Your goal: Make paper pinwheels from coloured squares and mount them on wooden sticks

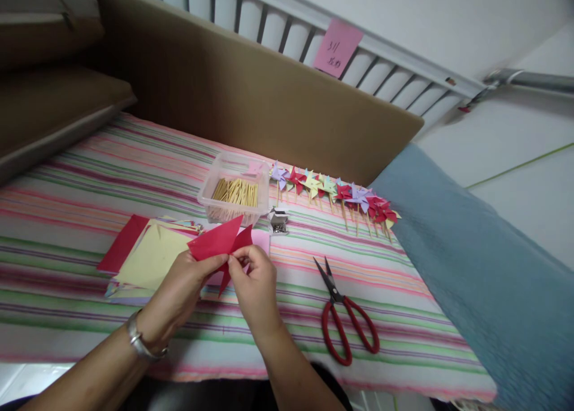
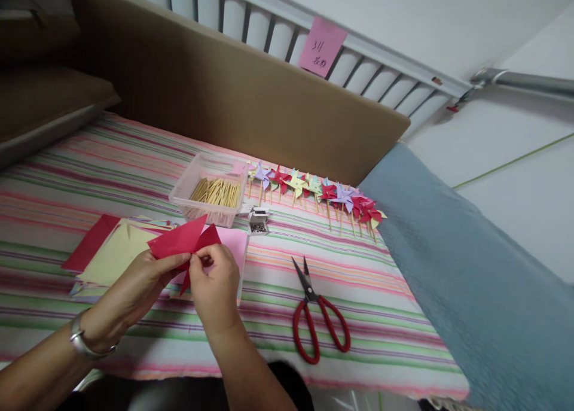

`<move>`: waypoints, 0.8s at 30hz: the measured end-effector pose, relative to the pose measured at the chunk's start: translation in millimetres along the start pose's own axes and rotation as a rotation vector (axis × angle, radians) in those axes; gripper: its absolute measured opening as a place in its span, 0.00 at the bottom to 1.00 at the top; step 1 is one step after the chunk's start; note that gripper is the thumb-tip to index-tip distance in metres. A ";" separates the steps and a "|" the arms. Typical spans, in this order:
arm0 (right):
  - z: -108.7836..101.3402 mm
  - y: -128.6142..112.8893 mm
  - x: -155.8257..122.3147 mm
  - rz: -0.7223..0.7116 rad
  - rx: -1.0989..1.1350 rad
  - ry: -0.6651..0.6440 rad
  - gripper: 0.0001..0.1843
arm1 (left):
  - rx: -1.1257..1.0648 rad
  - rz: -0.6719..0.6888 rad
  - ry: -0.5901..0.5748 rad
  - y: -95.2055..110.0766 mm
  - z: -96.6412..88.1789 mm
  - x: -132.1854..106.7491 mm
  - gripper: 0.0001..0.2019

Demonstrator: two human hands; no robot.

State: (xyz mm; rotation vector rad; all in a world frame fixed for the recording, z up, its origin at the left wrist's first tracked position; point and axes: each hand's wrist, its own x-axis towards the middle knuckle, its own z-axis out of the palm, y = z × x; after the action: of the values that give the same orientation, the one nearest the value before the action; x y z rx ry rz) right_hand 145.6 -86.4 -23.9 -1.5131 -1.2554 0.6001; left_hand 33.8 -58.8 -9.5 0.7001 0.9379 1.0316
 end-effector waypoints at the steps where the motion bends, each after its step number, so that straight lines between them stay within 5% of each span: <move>1: 0.6 0.2 -0.4 0.003 -0.001 -0.002 0.04 | 0.001 0.002 0.005 -1.1 -0.6 0.7 0.11; 7: -4.2 -3.8 1.3 0.023 0.025 -0.023 0.02 | 0.038 -0.022 0.058 2.9 -5.4 2.9 0.10; 12: -25.0 -3.4 15.4 0.195 0.239 0.096 0.19 | 0.107 -0.140 0.016 15.6 -9.9 3.7 0.09; 18: -31.6 0.6 20.9 0.464 0.665 -0.252 0.20 | 0.160 -0.234 -0.084 14.4 -13.9 5.2 0.09; 24: -20.5 -0.9 12.7 0.504 0.712 -0.271 0.24 | 0.239 -0.196 -0.066 7.3 -10.4 5.2 0.13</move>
State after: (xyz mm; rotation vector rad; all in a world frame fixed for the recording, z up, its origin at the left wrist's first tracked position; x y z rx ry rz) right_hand 167.0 -82.8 -13.2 -1.1416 -0.7042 1.4478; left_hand 22.7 -50.7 -9.6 0.8177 1.0603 0.7267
